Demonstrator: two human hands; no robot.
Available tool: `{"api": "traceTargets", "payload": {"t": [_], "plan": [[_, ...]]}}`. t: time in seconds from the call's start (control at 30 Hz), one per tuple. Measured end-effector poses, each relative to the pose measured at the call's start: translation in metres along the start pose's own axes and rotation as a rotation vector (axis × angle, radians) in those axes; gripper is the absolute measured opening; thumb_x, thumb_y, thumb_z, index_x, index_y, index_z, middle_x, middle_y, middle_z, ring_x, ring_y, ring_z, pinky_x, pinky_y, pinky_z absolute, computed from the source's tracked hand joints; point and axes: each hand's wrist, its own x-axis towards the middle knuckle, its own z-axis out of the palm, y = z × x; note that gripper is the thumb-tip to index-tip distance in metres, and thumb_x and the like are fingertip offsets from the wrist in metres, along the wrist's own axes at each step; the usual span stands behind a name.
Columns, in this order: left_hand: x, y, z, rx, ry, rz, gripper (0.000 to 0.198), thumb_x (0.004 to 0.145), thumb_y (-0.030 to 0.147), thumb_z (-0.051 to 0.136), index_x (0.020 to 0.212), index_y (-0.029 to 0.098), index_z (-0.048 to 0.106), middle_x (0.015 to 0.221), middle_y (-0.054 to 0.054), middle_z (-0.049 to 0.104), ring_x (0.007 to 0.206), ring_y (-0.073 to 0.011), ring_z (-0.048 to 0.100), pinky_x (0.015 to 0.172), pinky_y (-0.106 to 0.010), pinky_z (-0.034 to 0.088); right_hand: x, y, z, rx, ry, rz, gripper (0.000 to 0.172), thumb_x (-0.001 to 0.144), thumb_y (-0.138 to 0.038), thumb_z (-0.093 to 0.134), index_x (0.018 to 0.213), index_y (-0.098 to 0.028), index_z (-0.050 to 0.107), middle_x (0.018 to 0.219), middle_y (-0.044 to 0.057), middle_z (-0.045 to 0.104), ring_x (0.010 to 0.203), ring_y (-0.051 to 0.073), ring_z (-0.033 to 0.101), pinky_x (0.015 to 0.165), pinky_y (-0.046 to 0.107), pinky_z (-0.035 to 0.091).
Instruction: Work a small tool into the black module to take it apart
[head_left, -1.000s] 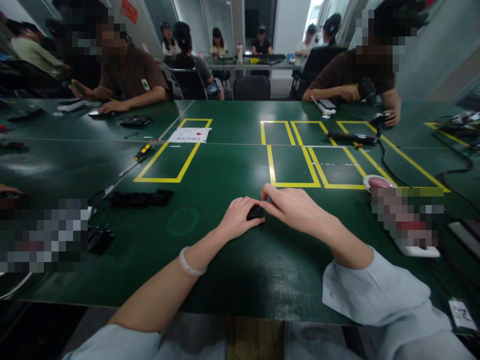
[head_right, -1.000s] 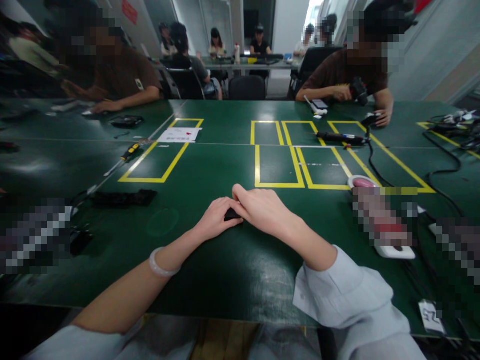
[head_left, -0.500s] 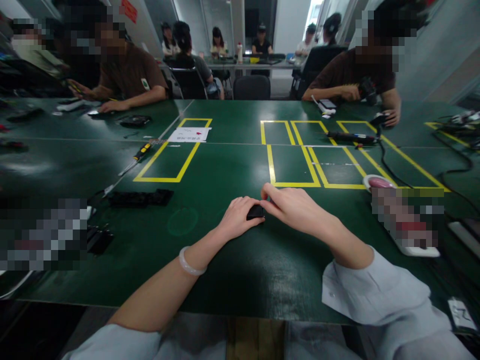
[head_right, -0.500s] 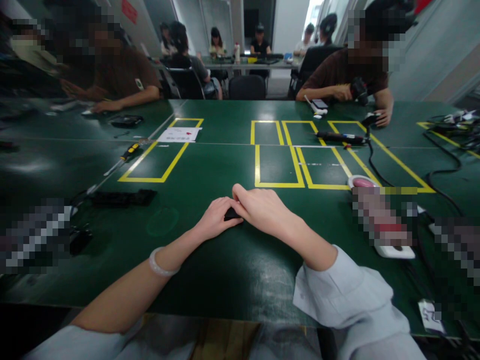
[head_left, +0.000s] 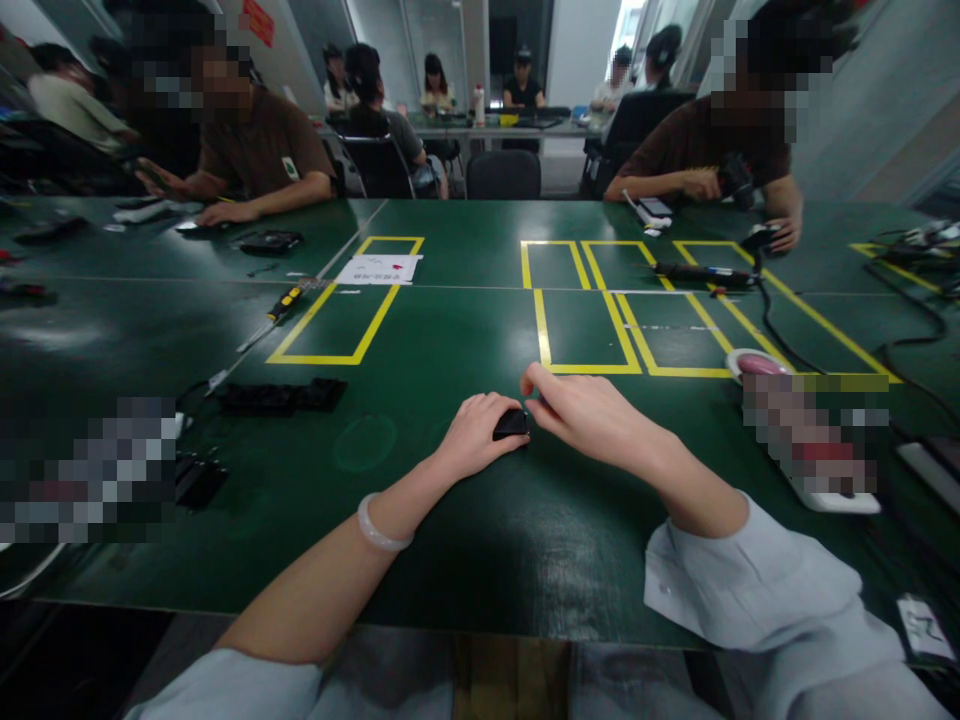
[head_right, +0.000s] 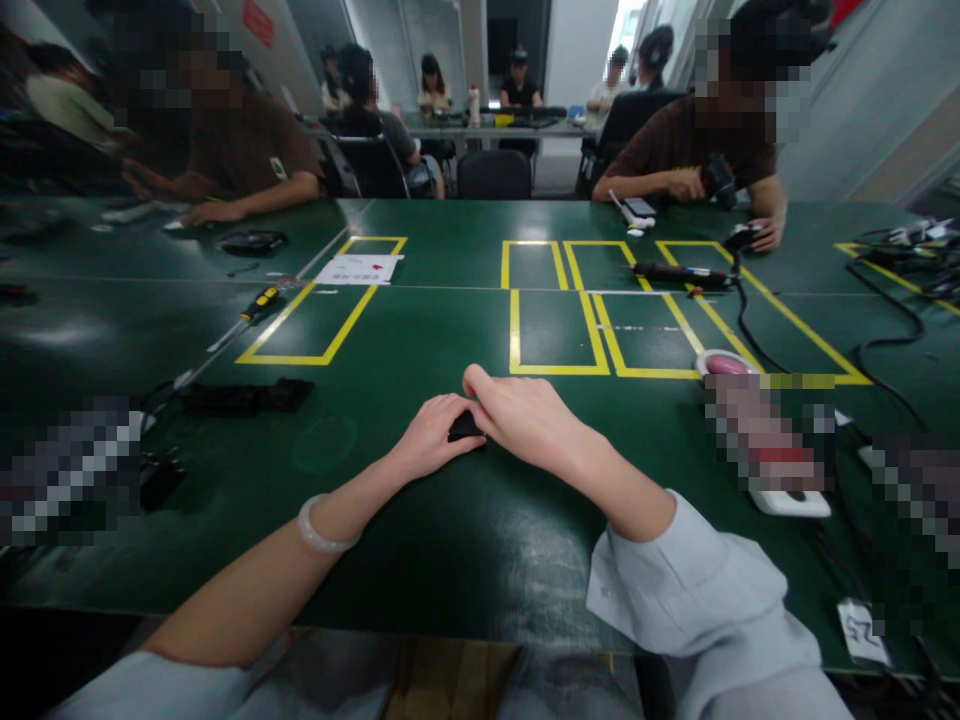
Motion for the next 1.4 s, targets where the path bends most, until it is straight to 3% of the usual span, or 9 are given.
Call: {"api": "traceTargets", "payload": {"t": [0.13, 0.5, 0.77, 1.17, 1.4], "plan": [[0.0003, -0.0004, 0.0009, 0.012, -0.001, 0.001, 0.035, 0.084, 0.05, 0.061, 0.105, 0.022, 0.056, 0.1, -0.004, 0.06, 0.097, -0.0237, 0.055, 0.091, -0.04, 0.041, 0.0018, -0.0006, 0.0002, -0.027, -0.014, 0.017, 0.027, 0.099, -0.04, 0.032, 0.102, -0.02, 0.049, 0.074, 0.002, 0.065, 0.064, 0.016, 0.059, 0.053, 0.025, 0.024], [0.001, 0.0003, -0.0002, 0.014, -0.012, -0.002, 0.037, 0.085, 0.051, 0.059, 0.108, 0.022, 0.055, 0.103, -0.005, 0.06, 0.099, -0.0248, 0.055, 0.092, -0.041, 0.041, -0.0004, -0.0019, -0.0002, 0.004, -0.007, -0.01, 0.016, 0.092, -0.024, 0.04, 0.105, -0.02, 0.047, 0.08, 0.002, 0.066, 0.066, 0.015, 0.059, 0.054, 0.024, 0.023], [0.0006, -0.0015, 0.0023, 0.015, -0.005, 0.001, 0.036, 0.084, 0.05, 0.061, 0.106, 0.022, 0.056, 0.101, -0.004, 0.06, 0.099, -0.0243, 0.055, 0.093, -0.04, 0.041, 0.0024, -0.002, -0.0002, -0.036, -0.037, 0.03, 0.028, 0.098, -0.042, 0.033, 0.1, -0.02, 0.05, 0.073, 0.002, 0.064, 0.062, 0.016, 0.058, 0.053, 0.025, 0.022], [0.0006, -0.0003, 0.001, 0.021, 0.005, 0.011, 0.036, 0.084, 0.05, 0.061, 0.105, 0.021, 0.056, 0.101, -0.004, 0.06, 0.097, -0.0231, 0.055, 0.091, -0.039, 0.041, -0.0007, -0.0013, -0.0008, 0.025, -0.016, -0.013, 0.017, 0.093, -0.026, 0.038, 0.106, -0.019, 0.048, 0.078, 0.002, 0.065, 0.064, 0.014, 0.056, 0.054, 0.024, 0.024], [0.001, -0.002, 0.003, 0.024, 0.004, 0.008, 0.037, 0.084, 0.05, 0.061, 0.106, 0.021, 0.056, 0.1, -0.004, 0.06, 0.097, -0.0237, 0.055, 0.091, -0.04, 0.041, 0.0018, -0.0018, 0.0003, -0.024, -0.037, 0.012, 0.024, 0.098, -0.037, 0.033, 0.1, -0.02, 0.049, 0.072, 0.001, 0.063, 0.062, 0.015, 0.057, 0.053, 0.025, 0.022]]}}
